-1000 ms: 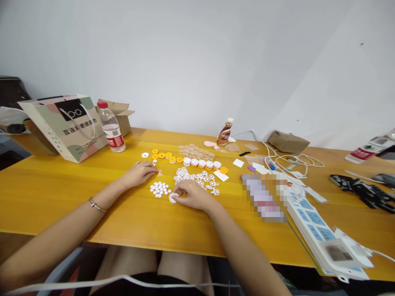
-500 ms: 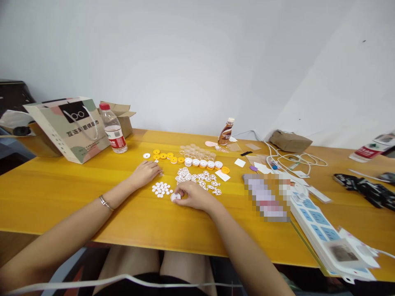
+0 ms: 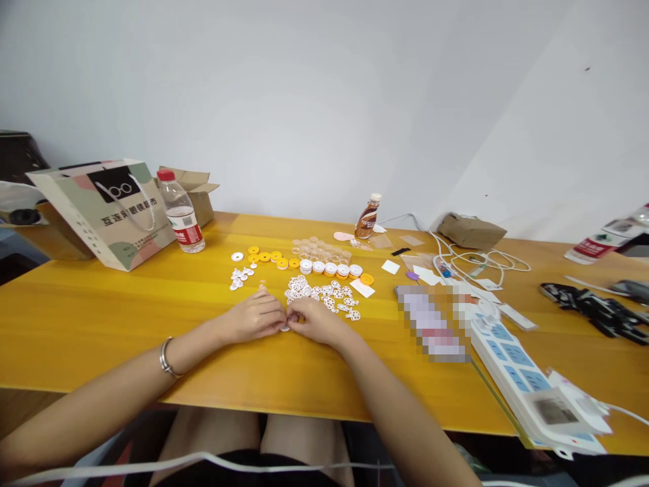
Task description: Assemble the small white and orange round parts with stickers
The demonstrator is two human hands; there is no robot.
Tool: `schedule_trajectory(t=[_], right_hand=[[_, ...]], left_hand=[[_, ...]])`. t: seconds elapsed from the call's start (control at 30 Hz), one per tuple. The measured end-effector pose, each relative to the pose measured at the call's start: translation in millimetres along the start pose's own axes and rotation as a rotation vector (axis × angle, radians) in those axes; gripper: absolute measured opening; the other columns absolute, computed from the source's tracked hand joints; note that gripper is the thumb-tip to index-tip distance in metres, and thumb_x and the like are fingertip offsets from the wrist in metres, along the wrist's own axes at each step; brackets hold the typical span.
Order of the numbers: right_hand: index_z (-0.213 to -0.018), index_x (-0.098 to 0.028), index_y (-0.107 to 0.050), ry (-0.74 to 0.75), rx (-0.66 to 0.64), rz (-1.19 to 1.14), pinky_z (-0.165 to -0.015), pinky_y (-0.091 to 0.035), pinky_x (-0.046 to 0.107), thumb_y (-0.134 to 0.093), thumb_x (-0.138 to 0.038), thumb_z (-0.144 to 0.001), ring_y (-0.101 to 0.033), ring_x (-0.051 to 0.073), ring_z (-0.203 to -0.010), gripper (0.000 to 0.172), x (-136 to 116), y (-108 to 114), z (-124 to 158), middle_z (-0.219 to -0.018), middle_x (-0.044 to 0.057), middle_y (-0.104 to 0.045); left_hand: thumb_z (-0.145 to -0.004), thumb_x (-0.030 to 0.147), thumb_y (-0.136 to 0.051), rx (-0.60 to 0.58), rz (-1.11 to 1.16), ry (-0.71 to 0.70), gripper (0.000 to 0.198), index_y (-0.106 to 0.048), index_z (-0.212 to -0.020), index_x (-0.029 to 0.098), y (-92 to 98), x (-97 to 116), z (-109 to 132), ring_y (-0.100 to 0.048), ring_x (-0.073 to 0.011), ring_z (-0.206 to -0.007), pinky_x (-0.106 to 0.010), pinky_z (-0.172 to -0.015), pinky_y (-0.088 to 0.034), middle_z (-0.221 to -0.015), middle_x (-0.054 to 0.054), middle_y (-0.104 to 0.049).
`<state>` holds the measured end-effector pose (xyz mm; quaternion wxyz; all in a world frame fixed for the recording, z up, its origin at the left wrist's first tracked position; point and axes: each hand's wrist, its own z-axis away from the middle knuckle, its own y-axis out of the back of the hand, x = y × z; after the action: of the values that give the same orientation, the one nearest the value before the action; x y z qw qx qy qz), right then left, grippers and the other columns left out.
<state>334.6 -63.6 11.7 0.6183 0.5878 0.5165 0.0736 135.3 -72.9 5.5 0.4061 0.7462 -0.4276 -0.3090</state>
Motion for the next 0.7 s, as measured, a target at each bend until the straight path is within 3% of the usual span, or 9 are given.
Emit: schedule_trajectory(t=[0.3, 0.7], right_hand=[[-0.071, -0.018, -0.058, -0.064, 0.012, -0.058, -0.056, -0.038, 0.021, -0.055, -0.027, -0.077, -0.048, 0.011, -0.059, 0.012, -0.5, -1.2, -0.4, -0.064, -0.001, -0.054], [-0.072, -0.018, -0.057, -0.062, 0.016, -0.017, -0.057, -0.038, 0.022, -0.055, -0.030, -0.078, -0.049, 0.011, -0.061, 0.014, 2.9, -1.6, -0.2, -0.065, 0.000, -0.054]], left_hand=[[-0.090, 0.028, -0.036, 0.032, -0.033, 0.070, 0.026, -0.057, -0.082, 0.016, -3.6, 0.4, 1.9, -0.052, -0.0123, -0.072, -0.028, -0.071, -0.032, -0.074, -0.004, -0.059], [-0.091, 0.026, -0.036, -0.022, -0.050, -0.020, 0.024, -0.056, -0.083, 0.016, -1.5, -1.7, 2.2, -0.049, -0.0129, -0.073, -0.029, -0.068, -0.031, -0.077, -0.004, -0.060]])
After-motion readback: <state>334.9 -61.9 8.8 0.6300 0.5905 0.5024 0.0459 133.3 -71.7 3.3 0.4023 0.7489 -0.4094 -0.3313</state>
